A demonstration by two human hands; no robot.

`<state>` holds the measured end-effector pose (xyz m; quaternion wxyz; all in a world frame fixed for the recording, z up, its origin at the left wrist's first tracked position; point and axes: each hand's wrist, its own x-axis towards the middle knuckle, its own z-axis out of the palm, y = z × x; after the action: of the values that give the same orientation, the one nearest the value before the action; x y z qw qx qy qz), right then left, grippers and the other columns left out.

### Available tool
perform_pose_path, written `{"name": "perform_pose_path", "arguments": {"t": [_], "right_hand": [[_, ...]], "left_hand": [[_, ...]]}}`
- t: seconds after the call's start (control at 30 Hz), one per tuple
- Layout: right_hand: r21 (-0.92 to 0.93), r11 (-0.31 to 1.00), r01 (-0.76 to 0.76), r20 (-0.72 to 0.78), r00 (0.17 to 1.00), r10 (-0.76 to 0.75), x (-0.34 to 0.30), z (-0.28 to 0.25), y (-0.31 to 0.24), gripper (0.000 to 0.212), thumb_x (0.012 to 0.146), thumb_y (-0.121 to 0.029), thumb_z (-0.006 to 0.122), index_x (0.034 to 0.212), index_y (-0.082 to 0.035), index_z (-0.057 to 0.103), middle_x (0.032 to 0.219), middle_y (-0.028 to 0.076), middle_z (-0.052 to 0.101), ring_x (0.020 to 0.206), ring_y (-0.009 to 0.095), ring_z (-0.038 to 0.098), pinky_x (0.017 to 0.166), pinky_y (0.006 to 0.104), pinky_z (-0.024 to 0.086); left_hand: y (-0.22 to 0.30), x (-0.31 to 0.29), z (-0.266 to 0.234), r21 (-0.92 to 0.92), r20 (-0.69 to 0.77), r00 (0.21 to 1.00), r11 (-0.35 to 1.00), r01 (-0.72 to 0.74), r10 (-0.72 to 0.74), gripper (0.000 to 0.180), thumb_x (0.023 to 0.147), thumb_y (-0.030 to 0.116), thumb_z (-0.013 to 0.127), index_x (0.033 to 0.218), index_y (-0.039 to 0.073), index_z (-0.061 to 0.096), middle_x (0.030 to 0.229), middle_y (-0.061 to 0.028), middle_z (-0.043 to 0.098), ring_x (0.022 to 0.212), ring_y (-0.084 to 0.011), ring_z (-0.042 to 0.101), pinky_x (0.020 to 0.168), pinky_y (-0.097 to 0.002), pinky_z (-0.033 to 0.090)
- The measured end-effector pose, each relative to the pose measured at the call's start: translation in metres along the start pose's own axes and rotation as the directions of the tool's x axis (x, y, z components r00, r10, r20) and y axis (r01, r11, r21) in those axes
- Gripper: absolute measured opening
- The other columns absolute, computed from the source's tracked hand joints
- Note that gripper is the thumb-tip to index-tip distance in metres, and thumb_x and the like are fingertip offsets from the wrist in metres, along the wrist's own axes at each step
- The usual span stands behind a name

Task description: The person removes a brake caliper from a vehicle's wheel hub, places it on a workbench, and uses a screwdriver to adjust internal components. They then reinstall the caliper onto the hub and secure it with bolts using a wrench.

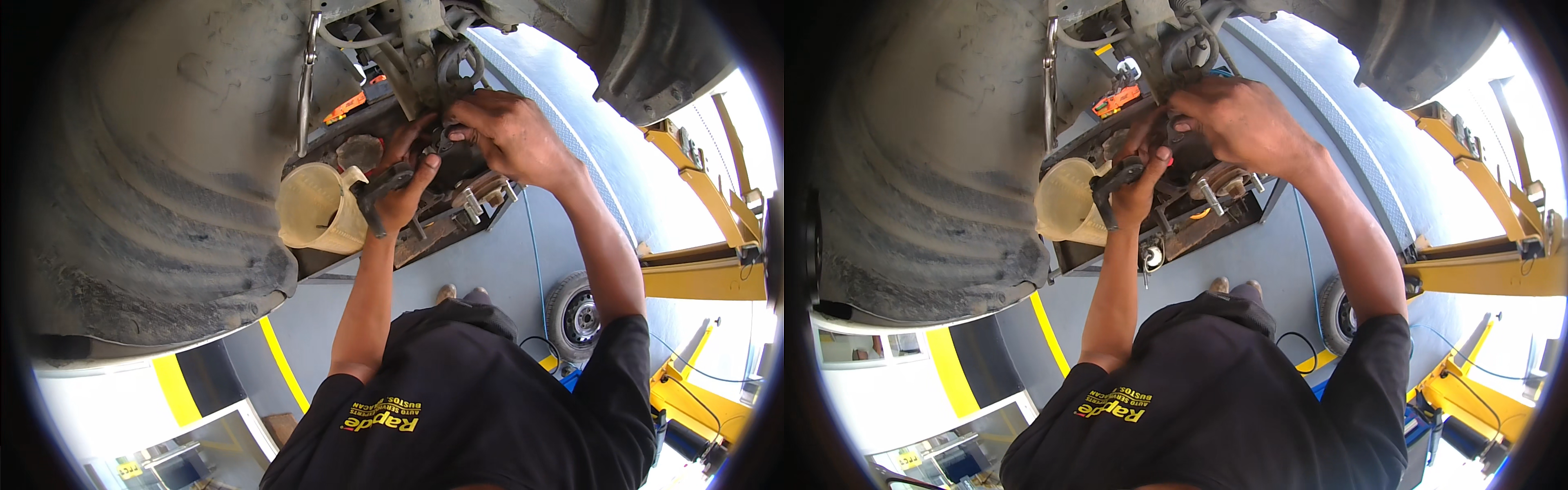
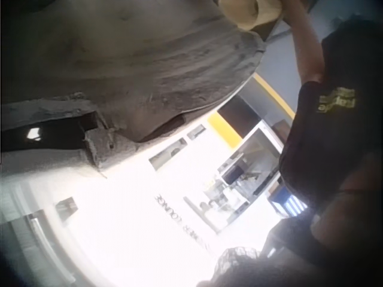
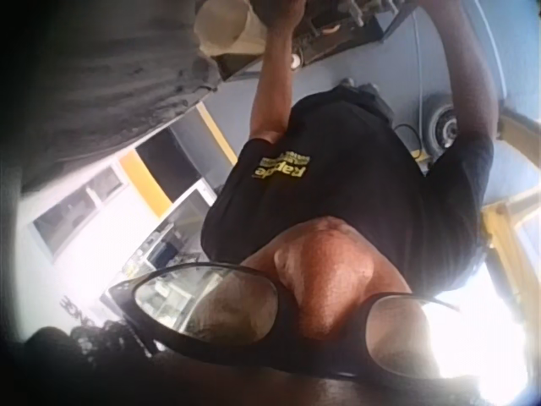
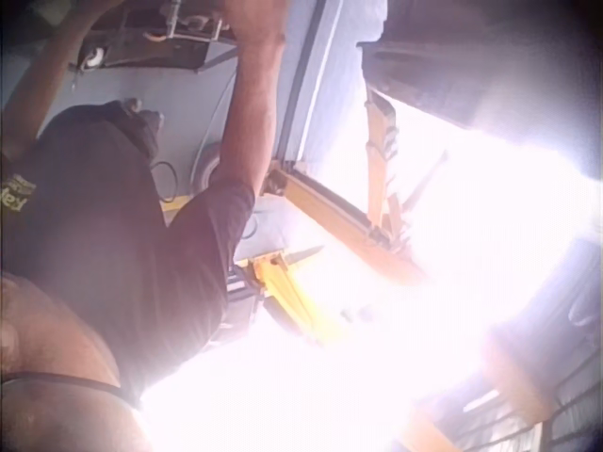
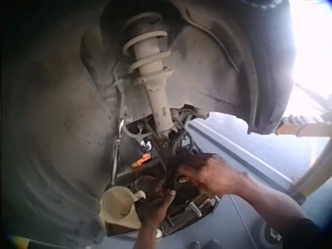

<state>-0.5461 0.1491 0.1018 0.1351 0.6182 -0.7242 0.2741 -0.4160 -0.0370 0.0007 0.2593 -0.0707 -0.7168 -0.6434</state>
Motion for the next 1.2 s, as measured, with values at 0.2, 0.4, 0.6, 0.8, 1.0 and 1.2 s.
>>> {"name": "perform_pose_path", "arguments": {"t": [0.2,0.4,0.6,0.8,1.0,1.2], "right_hand": [[0.035,0.998,-0.048,0.008,0.999,0.048,0.001,-0.002,-0.002,0.018,0.091,-0.009,0.073,0.109,-0.007,0.069,0.097,0.012,0.074,0.094,0.038,0.073,0.076,0.0504,0.057],[-0.033,0.99,-0.134,-0.043,0.99,0.132,0.006,-0.002,-0.009,0.022,0.089,-0.008,0.072,0.111,-0.008,0.072,0.101,0.011,0.077,0.093,0.037,0.075,0.076,0.0491,0.058],[-0.031,0.992,-0.126,-0.036,0.991,0.125,0.007,-0.001,-0.006,0.026,0.09,-0.013,0.074,0.116,-0.01,0.074,0.102,0.011,0.078,0.095,0.036,0.074,0.087,0.0485,0.055],[-0.08,0.981,-0.175,-0.109,0.98,0.166,0.0,0.003,-0.008,0.024,0.091,-0.017,0.076,0.115,-0.01,0.074,0.102,0.011,0.077,0.096,0.035,0.072,0.089,0.0476,0.052],[-0.084,0.985,-0.152,-0.339,0.934,0.116,-0.041,0.014,-0.06,0.03,0.089,-0.01,0.077,0.119,-0.013,0.073,0.113,0.008,0.066,0.104,0.03,0.065,0.085,0.0413,0.051],[0.12,0.961,-0.248,-0.292,0.917,0.273,-0.05,0.044,-0.07,0.042,0.084,-0.011,0.079,0.125,-0.013,0.07,0.115,0.007,0.066,0.104,0.029,0.064,0.088,0.0431,0.05]], "left_hand": [[0.007,0.0,0.004,0.119,-0.066,0.998,0.993,0.013,-0.005,0.056,0.109,0.039,0.066,0.15,0.002,0.059,0.131,-0.0106,0.065,0.12,-0.019,0.06,0.105,-0.0339,0.048],[-0.005,0.0,0.009,0.075,-0.166,0.984,0.996,-0.055,0.066,0.053,0.105,0.036,0.071,0.146,0.003,0.064,0.126,-0.012,0.072,0.114,-0.0187,0.065,0.101,-0.0342,0.051],[0.006,0.001,0.007,0.211,-0.133,0.99,0.975,0.066,-0.038,0.052,0.1,0.034,0.079,0.142,0.006,0.068,0.128,-0.0116,0.074,0.119,-0.0216,0.068,0.102,-0.0359,0.052],[0.012,-0.002,0.002,0.232,-0.112,0.993,0.97,0.069,-0.044,0.057,0.101,0.036,0.078,0.147,0.006,0.064,0.135,-0.015,0.071,0.126,-0.027,0.066,0.109,-0.0398,0.05],[-0.011,-0.011,0.01,0.384,-0.21,0.961,0.919,-0.089,0.181,0.088,0.099,0.032,0.079,0.167,0.004,0.031,0.156,-0.0206,0.05,0.146,-0.0332,0.05,0.121,-0.0448,0.041],[-0.009,0.004,0.004,0.057,-0.001,0.98,0.979,-0.198,0.198,0.11,0.084,0.003,0.076,0.171,0.007,0.009,0.154,-0.018,0.047,0.147,-0.0337,0.047,0.125,-0.0472,0.038]]}}
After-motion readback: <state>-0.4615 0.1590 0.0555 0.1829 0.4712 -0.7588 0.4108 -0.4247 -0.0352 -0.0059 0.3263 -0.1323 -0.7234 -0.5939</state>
